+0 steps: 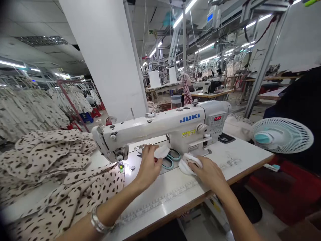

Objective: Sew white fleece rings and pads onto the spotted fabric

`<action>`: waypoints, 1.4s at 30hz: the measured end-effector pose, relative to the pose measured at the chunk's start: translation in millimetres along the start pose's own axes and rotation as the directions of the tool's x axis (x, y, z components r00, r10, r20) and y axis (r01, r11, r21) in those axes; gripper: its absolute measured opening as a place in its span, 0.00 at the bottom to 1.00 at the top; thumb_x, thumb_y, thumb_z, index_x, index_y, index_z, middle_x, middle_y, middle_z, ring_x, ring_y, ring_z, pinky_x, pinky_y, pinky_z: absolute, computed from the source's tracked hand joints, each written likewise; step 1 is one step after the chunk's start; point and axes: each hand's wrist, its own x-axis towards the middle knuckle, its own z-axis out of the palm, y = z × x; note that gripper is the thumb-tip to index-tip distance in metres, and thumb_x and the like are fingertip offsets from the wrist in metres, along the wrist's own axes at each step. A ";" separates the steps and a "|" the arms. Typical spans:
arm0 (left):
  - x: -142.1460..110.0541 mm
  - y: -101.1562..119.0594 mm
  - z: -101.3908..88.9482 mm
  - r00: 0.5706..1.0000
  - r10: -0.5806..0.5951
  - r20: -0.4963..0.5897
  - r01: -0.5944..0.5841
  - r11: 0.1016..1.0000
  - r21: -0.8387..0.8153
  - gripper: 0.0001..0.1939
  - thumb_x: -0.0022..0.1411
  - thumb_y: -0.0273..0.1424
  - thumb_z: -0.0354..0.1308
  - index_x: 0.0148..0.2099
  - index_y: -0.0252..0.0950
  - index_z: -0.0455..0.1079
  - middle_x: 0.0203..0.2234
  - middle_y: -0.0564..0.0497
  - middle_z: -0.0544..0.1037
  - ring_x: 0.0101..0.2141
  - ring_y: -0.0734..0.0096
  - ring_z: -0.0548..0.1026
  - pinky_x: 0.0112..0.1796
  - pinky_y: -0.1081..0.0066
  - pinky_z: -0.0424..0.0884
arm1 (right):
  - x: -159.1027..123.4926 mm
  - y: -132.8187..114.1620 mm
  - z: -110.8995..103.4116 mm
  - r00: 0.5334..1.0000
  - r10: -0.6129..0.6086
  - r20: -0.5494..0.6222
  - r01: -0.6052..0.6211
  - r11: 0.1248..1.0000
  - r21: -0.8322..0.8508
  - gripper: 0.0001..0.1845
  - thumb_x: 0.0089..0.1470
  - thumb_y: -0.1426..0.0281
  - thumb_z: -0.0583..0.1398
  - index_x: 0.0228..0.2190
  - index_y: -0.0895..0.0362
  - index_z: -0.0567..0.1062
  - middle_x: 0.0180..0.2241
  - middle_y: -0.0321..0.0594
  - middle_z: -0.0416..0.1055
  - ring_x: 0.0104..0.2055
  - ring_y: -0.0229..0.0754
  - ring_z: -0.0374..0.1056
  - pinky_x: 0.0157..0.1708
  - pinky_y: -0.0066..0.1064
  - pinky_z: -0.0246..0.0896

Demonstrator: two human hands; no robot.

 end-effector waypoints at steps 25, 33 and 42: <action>-123.9 -39.2 -88.3 0.927 -0.327 0.181 0.290 0.323 -0.901 0.18 0.61 0.37 0.63 0.46 0.28 0.73 0.38 0.40 0.79 0.40 0.61 0.76 0.42 0.67 0.70 | -141.4 -84.6 122.4 0.898 -0.102 0.429 -0.223 0.735 0.641 0.22 0.44 0.55 0.69 0.39 0.54 0.80 0.39 0.42 0.77 0.34 0.41 0.71 0.30 0.27 0.72; -123.2 -41.4 -90.4 0.888 -0.362 0.282 0.378 0.226 -0.898 0.29 0.61 0.51 0.58 0.47 0.27 0.71 0.36 0.39 0.77 0.37 0.59 0.75 0.36 0.65 0.72 | -133.0 -88.5 131.4 0.876 -0.046 0.480 -0.217 0.851 0.479 0.28 0.43 0.50 0.68 0.38 0.59 0.79 0.25 0.39 0.73 0.19 0.33 0.60 0.14 0.23 0.56; -116.7 -32.2 -96.2 0.880 -0.413 0.234 0.393 0.357 -0.847 0.16 0.46 0.27 0.71 0.35 0.29 0.69 0.25 0.50 0.72 0.25 0.72 0.70 0.25 0.72 0.69 | -125.6 -108.6 129.6 0.826 -0.018 0.563 -0.272 0.862 0.427 0.26 0.36 0.48 0.69 0.25 0.58 0.74 0.23 0.36 0.71 0.24 0.37 0.68 0.24 0.28 0.71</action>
